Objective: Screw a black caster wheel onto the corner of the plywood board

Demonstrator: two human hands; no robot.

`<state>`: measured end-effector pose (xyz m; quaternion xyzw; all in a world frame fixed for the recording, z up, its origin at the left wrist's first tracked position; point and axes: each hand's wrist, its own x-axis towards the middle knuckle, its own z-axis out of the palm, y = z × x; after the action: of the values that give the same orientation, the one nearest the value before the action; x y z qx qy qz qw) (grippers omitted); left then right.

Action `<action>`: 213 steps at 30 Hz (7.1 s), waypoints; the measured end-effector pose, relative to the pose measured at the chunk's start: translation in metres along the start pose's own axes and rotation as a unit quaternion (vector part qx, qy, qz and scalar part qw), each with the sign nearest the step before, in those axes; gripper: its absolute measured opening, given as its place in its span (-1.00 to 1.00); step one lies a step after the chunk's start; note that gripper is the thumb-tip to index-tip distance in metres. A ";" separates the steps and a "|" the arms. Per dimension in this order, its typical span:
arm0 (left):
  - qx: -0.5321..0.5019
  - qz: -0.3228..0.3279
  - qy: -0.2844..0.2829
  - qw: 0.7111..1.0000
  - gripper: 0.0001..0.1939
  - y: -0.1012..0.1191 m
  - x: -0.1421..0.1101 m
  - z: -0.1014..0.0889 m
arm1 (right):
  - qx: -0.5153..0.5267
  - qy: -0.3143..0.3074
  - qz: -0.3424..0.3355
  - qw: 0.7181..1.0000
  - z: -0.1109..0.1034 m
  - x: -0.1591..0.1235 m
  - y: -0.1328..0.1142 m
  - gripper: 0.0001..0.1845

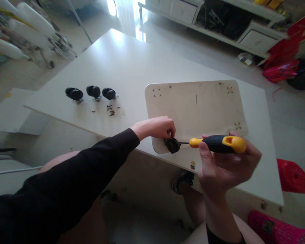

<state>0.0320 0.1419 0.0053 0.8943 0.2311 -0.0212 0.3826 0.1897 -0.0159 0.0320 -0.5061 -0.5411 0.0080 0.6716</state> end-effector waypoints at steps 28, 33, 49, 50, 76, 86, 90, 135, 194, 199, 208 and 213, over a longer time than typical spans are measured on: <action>-0.049 0.005 0.044 0.998 -0.87 -0.005 0.003 0.007 | -0.017 -0.003 0.009 1.000 -0.003 -0.002 0.002 -0.18; -0.085 0.013 0.093 0.992 -0.91 -0.008 0.005 0.009 | -0.021 -0.004 0.016 1.000 -0.001 -0.002 0.001 -0.21; -0.034 -0.304 0.326 0.894 -0.87 -0.108 -0.118 -0.061 | -0.023 0.053 0.007 0.998 0.002 0.006 0.017 -0.27; -0.015 -0.320 0.315 0.893 -0.89 -0.115 -0.126 -0.059 | -0.025 0.058 0.006 0.998 0.003 0.007 0.018 -0.27; 0.041 0.099 0.179 0.978 -0.43 0.031 -0.050 0.033 | -0.052 0.069 0.073 0.994 -0.002 0.009 0.015 -0.38; 0.108 0.052 0.213 0.970 -0.82 0.036 -0.033 0.060 | -0.091 0.055 0.088 0.990 -0.006 0.009 0.015 -0.43; 0.094 0.046 0.188 0.977 -0.61 0.033 -0.041 0.047 | -0.080 0.040 0.103 0.991 -0.005 0.011 0.013 -0.49; 0.013 0.042 0.181 0.983 -0.44 0.015 -0.046 0.019 | -0.022 -0.041 0.117 0.992 -0.017 -0.001 0.012 -0.44; -0.002 0.090 0.071 0.993 -0.67 0.017 -0.022 0.004 | 0.013 -0.152 0.083 0.985 -0.022 -0.003 0.018 -0.20; 0.016 0.067 0.080 0.994 -0.61 0.010 -0.029 -0.004 | 0.027 -0.119 0.070 0.990 -0.016 -0.002 0.007 -0.42; 0.025 0.066 0.092 0.993 -0.62 0.022 -0.028 0.000 | -0.018 -0.134 0.040 0.990 -0.016 0.001 0.000 -0.49; 0.042 0.055 0.085 0.994 -0.77 0.016 -0.025 0.001 | 0.039 -0.116 0.036 0.992 -0.015 0.001 0.000 -0.46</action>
<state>0.0168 0.1215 0.0210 0.9194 0.2124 0.0666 0.3242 0.2011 -0.0254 0.0335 -0.4943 -0.5962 0.1122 0.6226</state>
